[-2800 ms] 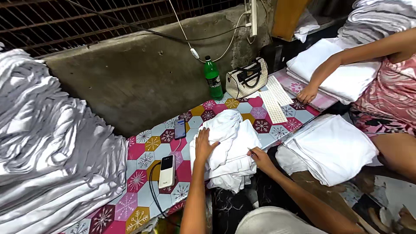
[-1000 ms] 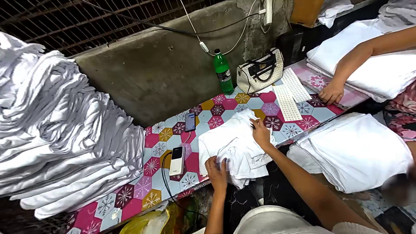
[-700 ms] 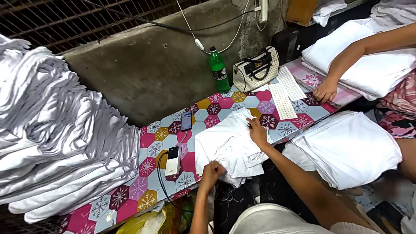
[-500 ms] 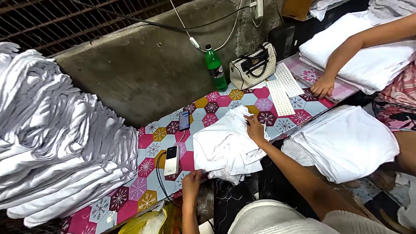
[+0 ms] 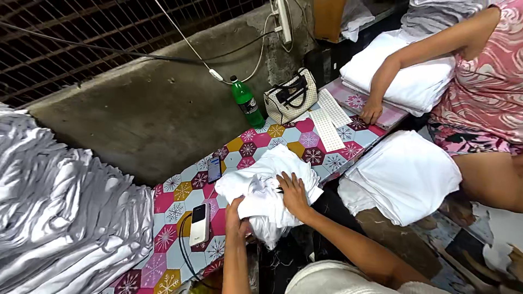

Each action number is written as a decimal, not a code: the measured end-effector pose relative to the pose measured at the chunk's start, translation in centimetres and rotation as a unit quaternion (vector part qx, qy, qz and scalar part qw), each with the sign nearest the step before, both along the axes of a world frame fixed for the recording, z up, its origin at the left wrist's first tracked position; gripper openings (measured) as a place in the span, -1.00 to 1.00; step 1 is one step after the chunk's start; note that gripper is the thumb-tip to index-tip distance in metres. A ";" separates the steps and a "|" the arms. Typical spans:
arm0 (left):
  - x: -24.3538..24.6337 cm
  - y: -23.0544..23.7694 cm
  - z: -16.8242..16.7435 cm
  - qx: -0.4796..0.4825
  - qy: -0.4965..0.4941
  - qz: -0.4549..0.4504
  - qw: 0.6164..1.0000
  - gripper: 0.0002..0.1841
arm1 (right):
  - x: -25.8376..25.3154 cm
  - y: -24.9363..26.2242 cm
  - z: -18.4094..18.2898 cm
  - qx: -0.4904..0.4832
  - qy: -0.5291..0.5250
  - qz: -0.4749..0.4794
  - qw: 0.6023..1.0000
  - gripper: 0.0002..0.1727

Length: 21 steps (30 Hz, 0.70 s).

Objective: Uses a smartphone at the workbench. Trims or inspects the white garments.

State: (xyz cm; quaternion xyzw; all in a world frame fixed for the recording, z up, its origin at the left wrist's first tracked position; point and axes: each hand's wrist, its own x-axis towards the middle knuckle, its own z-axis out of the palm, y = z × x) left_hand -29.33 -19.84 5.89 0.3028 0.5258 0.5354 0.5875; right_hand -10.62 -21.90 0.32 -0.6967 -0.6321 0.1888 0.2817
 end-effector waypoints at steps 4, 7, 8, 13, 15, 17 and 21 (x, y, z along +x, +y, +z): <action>5.8 0.4 9.3 0.158 0.100 -0.039 0.981 -0.47 | 2.2 0.3 3.5 0.061 0.171 -0.056 0.982 -0.53; 8.1 1.4 11.9 0.209 0.300 -0.217 0.905 -0.38 | 3.4 0.0 3.4 0.020 0.437 -0.137 0.889 -0.59; 8.8 1.9 11.7 0.236 0.372 -0.275 0.855 -0.44 | 4.1 -0.5 2.3 -0.011 0.553 -0.156 0.819 -0.63; 8.9 3.0 1.9 0.208 0.599 -0.329 0.700 -0.39 | 7.8 -3.7 -3.1 -0.090 0.705 -0.210 0.671 -0.61; 8.2 2.0 -2.8 0.230 0.616 -0.316 0.684 -0.33 | 8.1 -4.3 -3.4 -0.086 0.692 -0.215 0.684 -0.68; 7.8 0.2 -4.5 0.264 0.617 -0.273 0.689 -0.34 | 8.6 -4.6 -3.0 -0.096 0.676 -0.210 0.700 -0.69; 5.7 -2.8 -4.9 0.280 0.573 -0.275 0.719 -0.38 | 8.5 -5.9 -0.1 -0.151 0.621 -0.195 0.744 -0.67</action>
